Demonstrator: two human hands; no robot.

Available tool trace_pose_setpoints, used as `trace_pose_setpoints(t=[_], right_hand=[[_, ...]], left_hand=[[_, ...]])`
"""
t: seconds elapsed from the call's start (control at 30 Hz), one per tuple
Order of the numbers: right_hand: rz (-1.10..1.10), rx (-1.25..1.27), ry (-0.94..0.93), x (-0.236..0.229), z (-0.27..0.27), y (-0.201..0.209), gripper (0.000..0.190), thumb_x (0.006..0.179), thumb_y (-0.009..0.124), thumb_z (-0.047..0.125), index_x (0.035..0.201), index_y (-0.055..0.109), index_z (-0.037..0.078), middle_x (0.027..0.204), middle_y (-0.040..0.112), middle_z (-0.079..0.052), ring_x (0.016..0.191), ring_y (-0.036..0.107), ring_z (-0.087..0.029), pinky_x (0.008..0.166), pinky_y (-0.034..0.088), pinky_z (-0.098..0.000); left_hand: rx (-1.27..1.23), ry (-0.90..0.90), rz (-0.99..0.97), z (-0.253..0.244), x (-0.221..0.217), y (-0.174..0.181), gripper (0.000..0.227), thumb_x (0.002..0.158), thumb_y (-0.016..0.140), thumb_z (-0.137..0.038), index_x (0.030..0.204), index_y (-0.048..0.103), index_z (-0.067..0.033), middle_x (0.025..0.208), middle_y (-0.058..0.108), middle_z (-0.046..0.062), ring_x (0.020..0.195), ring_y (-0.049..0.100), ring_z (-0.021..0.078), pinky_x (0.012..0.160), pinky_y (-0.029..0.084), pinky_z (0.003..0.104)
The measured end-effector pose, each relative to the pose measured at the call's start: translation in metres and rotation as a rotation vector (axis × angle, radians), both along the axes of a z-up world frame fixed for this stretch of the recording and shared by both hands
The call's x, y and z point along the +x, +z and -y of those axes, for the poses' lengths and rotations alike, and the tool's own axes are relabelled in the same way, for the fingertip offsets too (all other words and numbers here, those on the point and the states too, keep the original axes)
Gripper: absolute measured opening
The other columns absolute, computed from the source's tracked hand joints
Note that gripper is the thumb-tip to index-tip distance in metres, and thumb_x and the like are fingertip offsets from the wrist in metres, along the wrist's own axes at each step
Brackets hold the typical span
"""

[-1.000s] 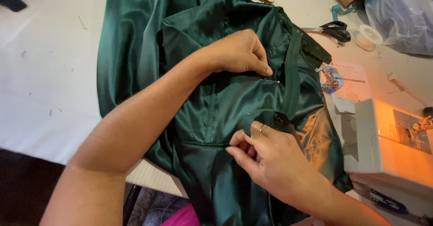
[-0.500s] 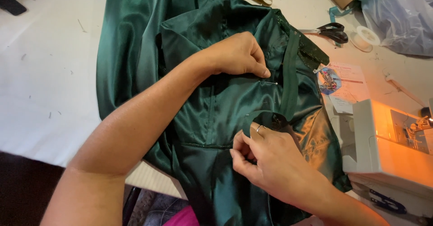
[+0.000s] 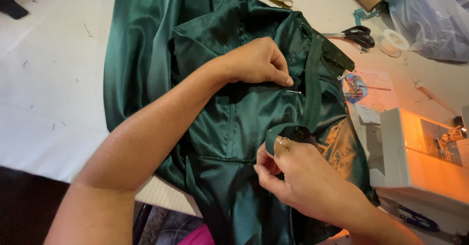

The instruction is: The person aligns a dark green satin fabric on a white table and secures it with straight pins. They fold a section of the fabric and insert pins to hold the layers together, working methodically along the edge of the material.

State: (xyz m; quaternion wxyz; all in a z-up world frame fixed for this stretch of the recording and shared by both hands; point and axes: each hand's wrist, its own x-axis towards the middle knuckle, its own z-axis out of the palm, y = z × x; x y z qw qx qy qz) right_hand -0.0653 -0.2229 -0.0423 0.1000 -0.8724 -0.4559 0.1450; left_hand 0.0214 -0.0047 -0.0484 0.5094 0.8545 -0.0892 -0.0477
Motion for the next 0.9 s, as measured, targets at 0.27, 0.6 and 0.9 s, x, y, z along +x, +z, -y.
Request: trace_pose_setpoints(t=[0.27, 0.6, 0.9], right_hand=[[-0.077, -0.01, 0.013, 0.006, 0.003, 0.006, 0.011, 0.087, 0.064, 0.03, 0.084, 0.062, 0.02, 0.074, 0.072, 0.006, 0.065, 0.073, -0.015, 0.069, 0.053, -0.032], [-0.158, 0.053, 0.09, 0.013, 0.006, 0.012, 0.012, 0.089, 0.064, 0.025, 0.081, 0.061, 0.017, 0.073, 0.07, 0.004, 0.064, 0.07, -0.015, 0.066, 0.053, -0.0287], [-0.239, 0.02, 0.008, 0.022, 0.009, 0.027, 0.013, 0.083, 0.066, 0.023, 0.073, 0.063, 0.016, 0.067, 0.07, 0.004, 0.06, 0.064, -0.011, 0.059, 0.05, -0.027]], left_hand=[[0.009, -0.048, 0.043, 0.0, 0.003, -0.005, 0.012, 0.081, 0.082, -0.025, 0.074, 0.08, -0.0151, 0.064, 0.069, -0.008, 0.063, 0.055, 0.0001, 0.059, 0.043, 0.021], [0.0, -0.064, 0.027, 0.001, -0.002, 0.0, 0.01, 0.083, 0.079, -0.022, 0.077, 0.081, -0.014, 0.07, 0.074, -0.005, 0.066, 0.061, 0.0009, 0.061, 0.047, 0.02], [0.011, -0.045, 0.002, 0.001, -0.002, 0.0, 0.012, 0.083, 0.079, -0.023, 0.075, 0.079, -0.0141, 0.067, 0.07, -0.007, 0.064, 0.055, 0.0006, 0.059, 0.043, 0.02]])
